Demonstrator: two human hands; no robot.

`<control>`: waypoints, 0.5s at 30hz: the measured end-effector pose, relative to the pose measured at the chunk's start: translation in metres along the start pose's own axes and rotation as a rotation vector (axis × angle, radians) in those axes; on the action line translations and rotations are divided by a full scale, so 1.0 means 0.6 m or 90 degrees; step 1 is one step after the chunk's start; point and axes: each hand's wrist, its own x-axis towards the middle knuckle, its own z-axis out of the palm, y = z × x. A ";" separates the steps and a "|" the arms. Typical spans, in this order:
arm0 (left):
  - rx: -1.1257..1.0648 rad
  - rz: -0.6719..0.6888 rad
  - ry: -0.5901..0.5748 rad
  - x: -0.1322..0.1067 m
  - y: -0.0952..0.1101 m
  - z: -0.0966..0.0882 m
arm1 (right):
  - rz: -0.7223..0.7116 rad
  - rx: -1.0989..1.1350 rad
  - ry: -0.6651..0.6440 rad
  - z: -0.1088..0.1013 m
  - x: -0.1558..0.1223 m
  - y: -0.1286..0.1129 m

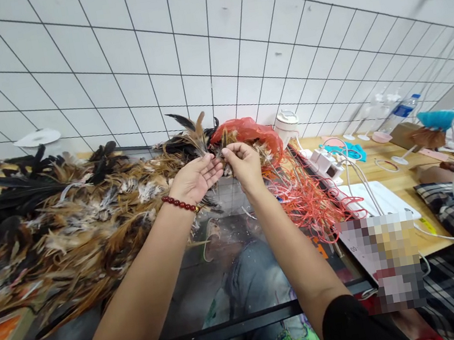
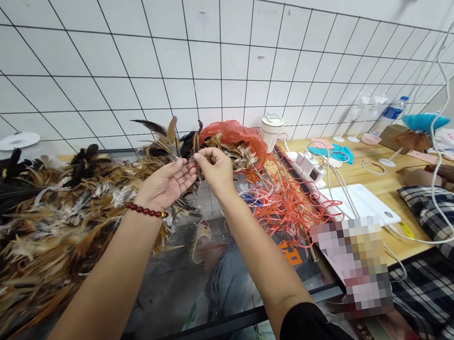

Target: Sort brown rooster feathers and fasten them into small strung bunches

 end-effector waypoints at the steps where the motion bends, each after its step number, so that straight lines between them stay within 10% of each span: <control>1: 0.001 -0.005 -0.006 0.000 0.000 0.000 | -0.001 -0.013 -0.007 0.002 -0.002 0.000; 9: -0.006 0.069 -0.005 0.001 0.004 -0.004 | 0.024 -0.057 -0.021 0.001 -0.007 -0.002; 15: -0.090 0.059 0.006 -0.007 0.018 0.001 | 0.279 -0.046 -0.270 -0.005 -0.008 -0.006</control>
